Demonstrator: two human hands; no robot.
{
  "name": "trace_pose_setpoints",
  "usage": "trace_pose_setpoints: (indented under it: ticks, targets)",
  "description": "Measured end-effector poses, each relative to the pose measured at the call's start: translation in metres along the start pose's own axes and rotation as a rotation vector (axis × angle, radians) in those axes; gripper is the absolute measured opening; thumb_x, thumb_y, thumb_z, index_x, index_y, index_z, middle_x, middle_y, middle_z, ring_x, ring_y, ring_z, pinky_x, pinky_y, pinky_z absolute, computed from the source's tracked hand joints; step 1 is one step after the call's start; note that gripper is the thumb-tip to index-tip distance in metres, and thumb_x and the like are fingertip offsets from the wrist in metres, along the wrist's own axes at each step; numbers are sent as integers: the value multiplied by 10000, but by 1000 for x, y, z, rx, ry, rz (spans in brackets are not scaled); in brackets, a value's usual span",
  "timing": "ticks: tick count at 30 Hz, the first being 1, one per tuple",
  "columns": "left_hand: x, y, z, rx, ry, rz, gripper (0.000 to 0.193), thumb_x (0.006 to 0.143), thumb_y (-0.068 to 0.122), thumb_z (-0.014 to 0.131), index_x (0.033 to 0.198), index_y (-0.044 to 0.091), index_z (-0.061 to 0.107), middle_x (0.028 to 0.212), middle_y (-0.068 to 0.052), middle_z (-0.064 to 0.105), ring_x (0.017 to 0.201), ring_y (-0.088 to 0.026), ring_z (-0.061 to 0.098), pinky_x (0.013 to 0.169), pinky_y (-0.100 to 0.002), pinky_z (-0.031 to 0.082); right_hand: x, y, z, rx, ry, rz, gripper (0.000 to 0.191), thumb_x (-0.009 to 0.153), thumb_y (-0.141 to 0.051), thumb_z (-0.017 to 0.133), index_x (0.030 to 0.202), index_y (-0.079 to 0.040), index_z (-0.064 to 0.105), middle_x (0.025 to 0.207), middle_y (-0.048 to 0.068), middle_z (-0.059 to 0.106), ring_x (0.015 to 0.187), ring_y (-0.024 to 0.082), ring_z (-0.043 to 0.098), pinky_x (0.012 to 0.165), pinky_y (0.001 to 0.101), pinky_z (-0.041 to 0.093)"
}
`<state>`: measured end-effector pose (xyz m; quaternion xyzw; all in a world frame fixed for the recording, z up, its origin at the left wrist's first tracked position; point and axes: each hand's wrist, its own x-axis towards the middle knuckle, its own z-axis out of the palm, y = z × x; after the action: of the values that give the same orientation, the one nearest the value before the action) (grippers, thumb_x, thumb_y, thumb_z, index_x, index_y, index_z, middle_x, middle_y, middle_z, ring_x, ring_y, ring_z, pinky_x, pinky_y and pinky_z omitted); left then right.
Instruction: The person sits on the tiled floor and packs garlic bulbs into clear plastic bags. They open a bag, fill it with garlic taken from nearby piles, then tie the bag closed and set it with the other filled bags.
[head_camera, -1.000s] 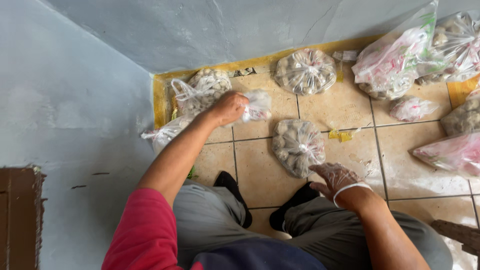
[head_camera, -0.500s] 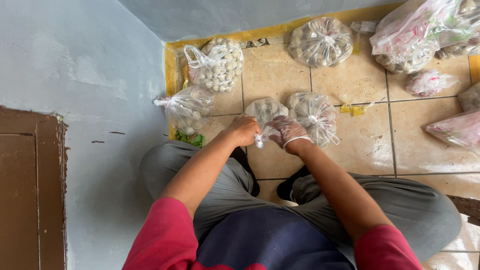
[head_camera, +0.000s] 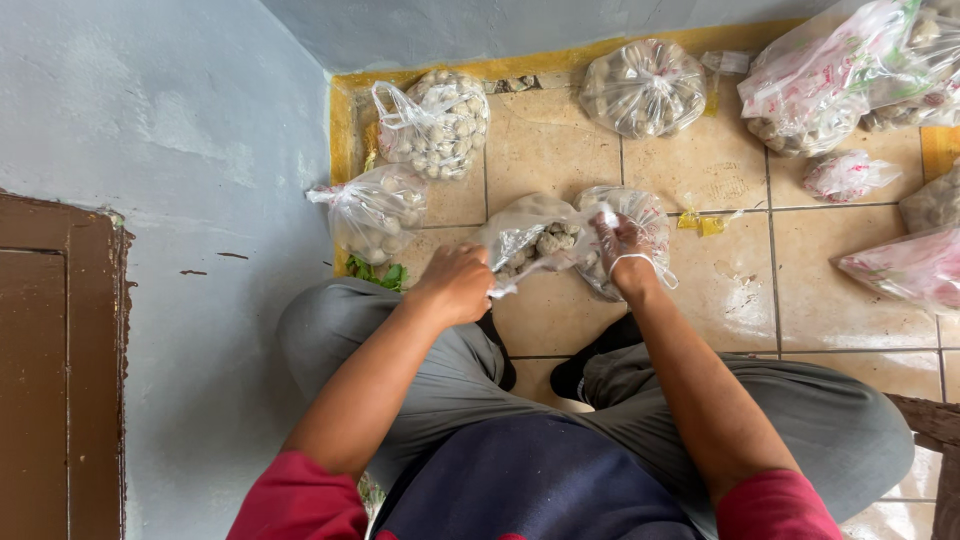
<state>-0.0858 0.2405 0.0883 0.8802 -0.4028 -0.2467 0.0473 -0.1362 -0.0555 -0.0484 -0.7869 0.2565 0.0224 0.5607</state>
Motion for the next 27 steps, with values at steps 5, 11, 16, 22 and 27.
trace_pose_setpoints:
  ticks: [5, 11, 16, 22, 27]
  targets:
    - [-46, 0, -18, -28, -14, -113, 160, 830, 186, 716, 950, 114, 794, 1093, -116, 694, 1127, -331, 604, 945, -524, 475, -32, -45, 0, 157, -152, -188, 362, 1084, -336, 628, 1050, 15, 709, 824, 36, 627, 771, 114, 510, 715, 309, 451]
    - [-54, -8, -22, -86, 255, -77, 96, 792, 128, 707, 849, 83, 770, 963, -112, 720, 1013, -342, 652, 866, -491, 536, -68, -102, -17, -12, -209, -185, 390, 1065, -360, 566, 1162, -25, 740, 814, 24, 645, 774, 115, 537, 722, 306, 486]
    - [-51, -7, -17, -71, 112, -83, 166, 781, 237, 773, 852, 87, 782, 944, -129, 699, 985, -365, 645, 796, -521, 517, -68, -92, -23, -369, -311, -155, 497, 985, -410, 598, 1311, -39, 652, 843, 108, 717, 757, 197, 649, 735, 370, 517]
    - [-35, 11, -7, -165, -47, 4, 385, 912, 427, 698, 813, 63, 774, 959, -152, 713, 977, -358, 665, 830, -502, 523, -21, -8, -43, -65, -285, 122, 495, 1048, -443, 582, 1298, -24, 666, 1097, 117, 753, 1025, 228, 693, 893, 353, 518]
    - [-28, 19, -1, -107, -51, 29, 363, 951, 342, 653, 782, 40, 763, 924, -166, 719, 926, -352, 682, 832, -492, 535, 13, 36, -53, -445, 95, 164, 669, 860, -407, 686, 1436, -95, 549, 1362, 182, 632, 1151, 300, 678, 993, 403, 522]
